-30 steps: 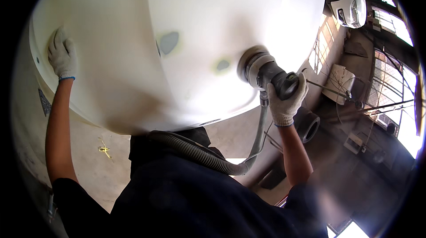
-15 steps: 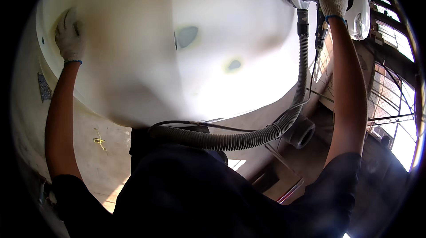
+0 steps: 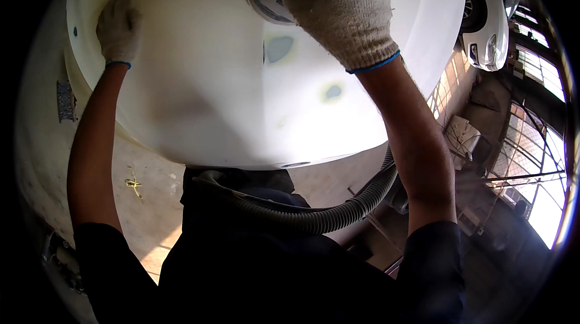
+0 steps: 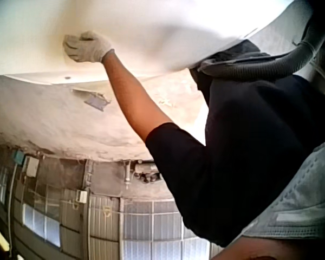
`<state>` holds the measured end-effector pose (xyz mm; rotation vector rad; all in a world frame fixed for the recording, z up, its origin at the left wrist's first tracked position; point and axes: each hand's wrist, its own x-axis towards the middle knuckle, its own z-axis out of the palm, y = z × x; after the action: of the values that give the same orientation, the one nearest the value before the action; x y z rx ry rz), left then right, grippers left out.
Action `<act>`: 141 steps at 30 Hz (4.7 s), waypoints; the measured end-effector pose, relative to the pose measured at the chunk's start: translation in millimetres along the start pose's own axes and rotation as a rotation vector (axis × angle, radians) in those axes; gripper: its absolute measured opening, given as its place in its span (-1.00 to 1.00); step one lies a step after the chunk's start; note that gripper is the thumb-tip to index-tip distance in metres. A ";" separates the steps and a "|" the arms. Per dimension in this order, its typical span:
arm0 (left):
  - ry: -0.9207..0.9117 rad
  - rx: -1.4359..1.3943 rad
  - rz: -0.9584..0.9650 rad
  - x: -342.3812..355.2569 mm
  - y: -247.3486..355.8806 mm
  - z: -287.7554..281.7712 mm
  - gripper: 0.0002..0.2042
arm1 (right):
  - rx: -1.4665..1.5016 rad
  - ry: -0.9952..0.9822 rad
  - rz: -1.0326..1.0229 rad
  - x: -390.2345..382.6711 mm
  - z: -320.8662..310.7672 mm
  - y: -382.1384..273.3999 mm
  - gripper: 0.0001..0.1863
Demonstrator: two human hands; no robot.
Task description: The person uses a handheld orbital sander to sand the hood of a white car. They move the sander across the surface in overlapping passes, occasionally pausing to wipe the hood with a cloth.
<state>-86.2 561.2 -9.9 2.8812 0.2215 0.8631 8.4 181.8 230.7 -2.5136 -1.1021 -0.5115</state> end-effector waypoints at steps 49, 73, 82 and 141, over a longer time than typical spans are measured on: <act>-0.068 0.010 -0.096 -8.6 -2.2 1.8 -0.46 | -0.330 -0.069 0.249 -63.2 -56.3 133.9 -0.04; -0.015 0.035 -0.030 -7.3 -21.3 20.7 -0.45 | -0.006 -0.163 0.447 -358.7 -46.6 -150.3 -0.20; 0.004 0.134 -0.045 -7.8 -10.6 15.8 -0.50 | -0.158 0.105 1.116 -470.1 -81.6 -71.1 -0.01; -0.831 -0.997 -0.006 -226.3 390.2 -264.1 -0.16 | 0.106 0.077 0.583 -383.3 -100.2 -156.9 -0.35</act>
<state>-378.9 159.1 150.9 2.0143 -0.2295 -0.2572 -370.5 -3.3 170.2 -2.5300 -0.3210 -0.3644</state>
